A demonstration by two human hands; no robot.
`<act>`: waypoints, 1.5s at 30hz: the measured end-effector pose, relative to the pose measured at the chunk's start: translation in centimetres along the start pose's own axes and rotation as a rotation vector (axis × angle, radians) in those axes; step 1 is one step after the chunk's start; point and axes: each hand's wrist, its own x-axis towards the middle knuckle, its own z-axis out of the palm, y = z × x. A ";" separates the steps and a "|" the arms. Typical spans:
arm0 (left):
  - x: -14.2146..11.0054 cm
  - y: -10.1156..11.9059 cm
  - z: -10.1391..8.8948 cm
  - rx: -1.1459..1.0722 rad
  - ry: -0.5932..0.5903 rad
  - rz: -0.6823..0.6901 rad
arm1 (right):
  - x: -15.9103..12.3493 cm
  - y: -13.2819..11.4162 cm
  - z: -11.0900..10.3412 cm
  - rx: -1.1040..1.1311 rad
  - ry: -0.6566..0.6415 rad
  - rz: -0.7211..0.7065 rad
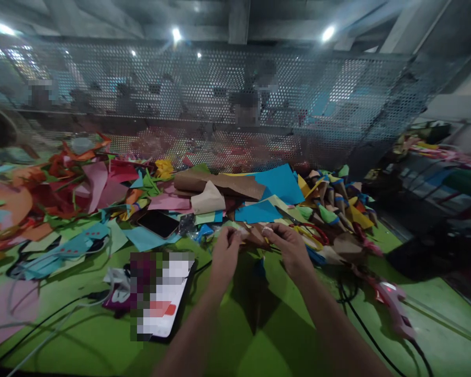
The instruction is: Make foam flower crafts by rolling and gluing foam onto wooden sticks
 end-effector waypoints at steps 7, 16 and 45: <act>0.7 0.1 -1.4 0.352 0.108 0.161 | -0.3 0.1 0.4 -0.059 -0.005 -0.099; -0.5 0.6 1.2 -0.511 -0.273 -0.055 | -0.9 0.4 0.7 -0.382 0.034 -0.375; -0.7 0.6 1.0 -0.656 -0.234 -0.141 | -0.8 0.7 1.3 -0.178 0.052 -0.213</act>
